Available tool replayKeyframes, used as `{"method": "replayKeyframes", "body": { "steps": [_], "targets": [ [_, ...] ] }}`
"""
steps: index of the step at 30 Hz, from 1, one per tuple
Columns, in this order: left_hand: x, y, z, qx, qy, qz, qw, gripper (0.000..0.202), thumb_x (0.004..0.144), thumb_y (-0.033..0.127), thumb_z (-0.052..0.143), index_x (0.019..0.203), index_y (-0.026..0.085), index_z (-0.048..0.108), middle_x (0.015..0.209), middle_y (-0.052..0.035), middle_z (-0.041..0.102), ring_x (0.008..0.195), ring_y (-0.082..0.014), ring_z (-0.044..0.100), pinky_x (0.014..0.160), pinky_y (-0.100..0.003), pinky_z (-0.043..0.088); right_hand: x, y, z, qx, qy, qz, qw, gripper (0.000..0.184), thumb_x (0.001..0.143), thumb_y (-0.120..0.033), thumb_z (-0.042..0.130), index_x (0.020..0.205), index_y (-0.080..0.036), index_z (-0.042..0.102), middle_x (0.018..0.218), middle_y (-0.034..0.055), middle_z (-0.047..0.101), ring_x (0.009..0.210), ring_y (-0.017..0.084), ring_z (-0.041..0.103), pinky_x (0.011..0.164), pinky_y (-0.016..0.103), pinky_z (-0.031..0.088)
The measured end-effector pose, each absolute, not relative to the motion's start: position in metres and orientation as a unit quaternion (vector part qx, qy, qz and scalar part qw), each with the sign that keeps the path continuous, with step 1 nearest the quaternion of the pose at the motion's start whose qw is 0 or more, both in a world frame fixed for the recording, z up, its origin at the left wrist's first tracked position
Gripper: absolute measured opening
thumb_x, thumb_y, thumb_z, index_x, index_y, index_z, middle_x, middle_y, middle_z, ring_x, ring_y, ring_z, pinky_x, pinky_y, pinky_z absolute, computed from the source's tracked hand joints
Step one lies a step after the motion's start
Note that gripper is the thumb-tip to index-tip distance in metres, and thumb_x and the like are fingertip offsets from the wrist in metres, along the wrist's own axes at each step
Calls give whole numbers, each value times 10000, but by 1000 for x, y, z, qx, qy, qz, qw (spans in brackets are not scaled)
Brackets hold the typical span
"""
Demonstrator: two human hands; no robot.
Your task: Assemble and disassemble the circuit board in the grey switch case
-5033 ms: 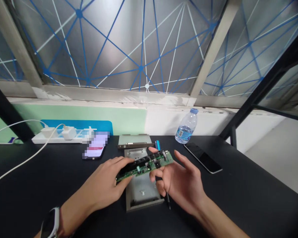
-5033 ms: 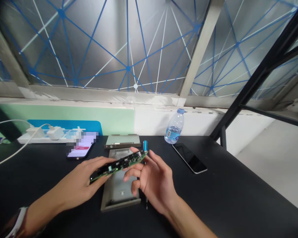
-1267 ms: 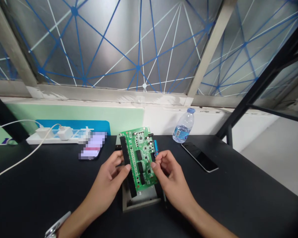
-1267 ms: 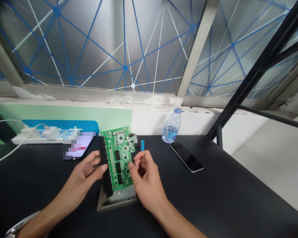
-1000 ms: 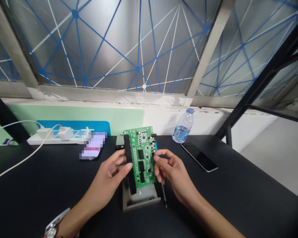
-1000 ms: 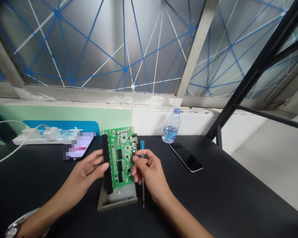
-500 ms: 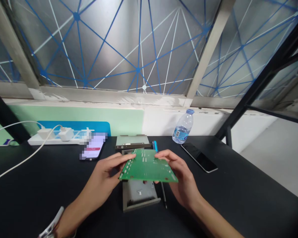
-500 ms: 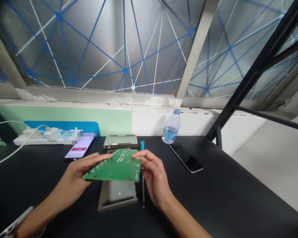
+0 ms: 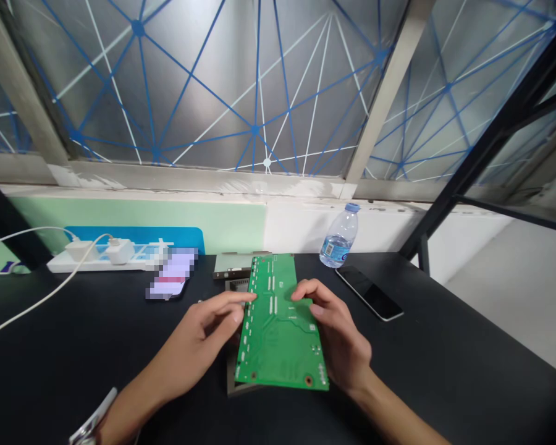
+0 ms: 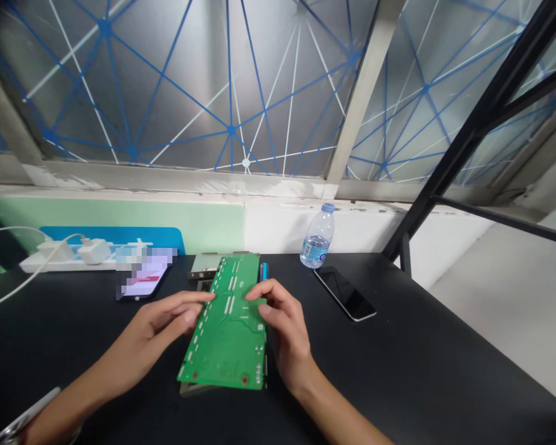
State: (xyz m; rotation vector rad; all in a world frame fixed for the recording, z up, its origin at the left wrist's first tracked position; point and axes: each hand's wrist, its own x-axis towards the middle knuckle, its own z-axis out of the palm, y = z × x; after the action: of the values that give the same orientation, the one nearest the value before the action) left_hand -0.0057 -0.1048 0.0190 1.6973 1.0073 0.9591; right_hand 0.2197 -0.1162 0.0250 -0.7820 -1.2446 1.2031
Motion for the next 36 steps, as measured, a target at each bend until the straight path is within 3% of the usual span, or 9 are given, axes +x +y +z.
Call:
{"method": "replayKeyframes", "body": {
  "steps": [4,8,12,19,21,24,27,31,36],
  "targets": [
    [-2,-109,20,673,360,346,546,461,936,367,567,1382,295,472,1203,-105,655,1016,-243,662,922,-439,518,218,-125,25,-308,-679,408,527,235,853,-275,565,1078,-251,625,929,54,535,775,206,524,649,332,443],
    [1,-114,16,661,308,340,594,612,866,305,689,1385,338,365,1463,-128,450,1098,-257,649,965,-448,508,216,-134,30,-268,-781,315,467,406,831,-195,587,1229,-272,575,963,74,545,848,239,548,712,392,494],
    [3,-118,12,642,292,354,614,710,858,296,705,1413,351,265,1518,-150,361,1197,-290,594,1014,-487,471,216,-138,29,-268,-805,296,439,633,821,-185,607,1419,-313,444,1092,92,534,985,267,543,824,441,493],
    [3,-121,10,630,254,356,642,737,866,394,689,1435,330,225,1509,-149,379,1284,-313,517,1069,-519,416,218,-130,20,-184,-832,288,436,900,749,-435,697,1528,-247,289,1215,131,474,1025,290,535,819,453,497],
    [1,-120,10,642,262,351,629,711,874,397,678,1440,334,253,1501,-133,401,1265,-302,533,1064,-506,426,218,-129,20,-185,-828,285,446,822,768,-387,673,1504,-230,341,1186,131,496,996,278,542,791,430,497],
    [-3,-114,10,660,302,341,597,566,920,412,601,1427,324,362,1476,-113,451,1214,-288,571,1029,-490,463,218,-128,21,-236,-777,299,501,539,853,-306,574,1381,-225,511,1064,102,555,884,233,552,720,367,478],
    [-7,-106,10,674,360,348,543,384,988,410,453,1346,293,528,1384,-104,553,1135,-260,613,969,-459,507,220,-124,23,-318,-657,389,563,316,926,-350,508,1176,-231,661,947,65,587,768,186,539,644,304,441],
    [-11,-96,10,736,362,388,421,345,969,305,512,1302,273,596,1137,-82,683,967,-201,661,881,-385,547,218,-118,30,-346,-479,529,610,284,860,-423,596,970,-199,731,809,40,616,670,148,517,588,254,413],
    [-14,-90,9,798,328,453,224,274,905,157,601,1144,258,688,904,-36,658,798,-153,632,703,-284,533,213,-115,30,-325,-369,644,586,206,790,-314,643,893,-173,750,731,31,599,602,139,514,514,242,440]
  ]
}}
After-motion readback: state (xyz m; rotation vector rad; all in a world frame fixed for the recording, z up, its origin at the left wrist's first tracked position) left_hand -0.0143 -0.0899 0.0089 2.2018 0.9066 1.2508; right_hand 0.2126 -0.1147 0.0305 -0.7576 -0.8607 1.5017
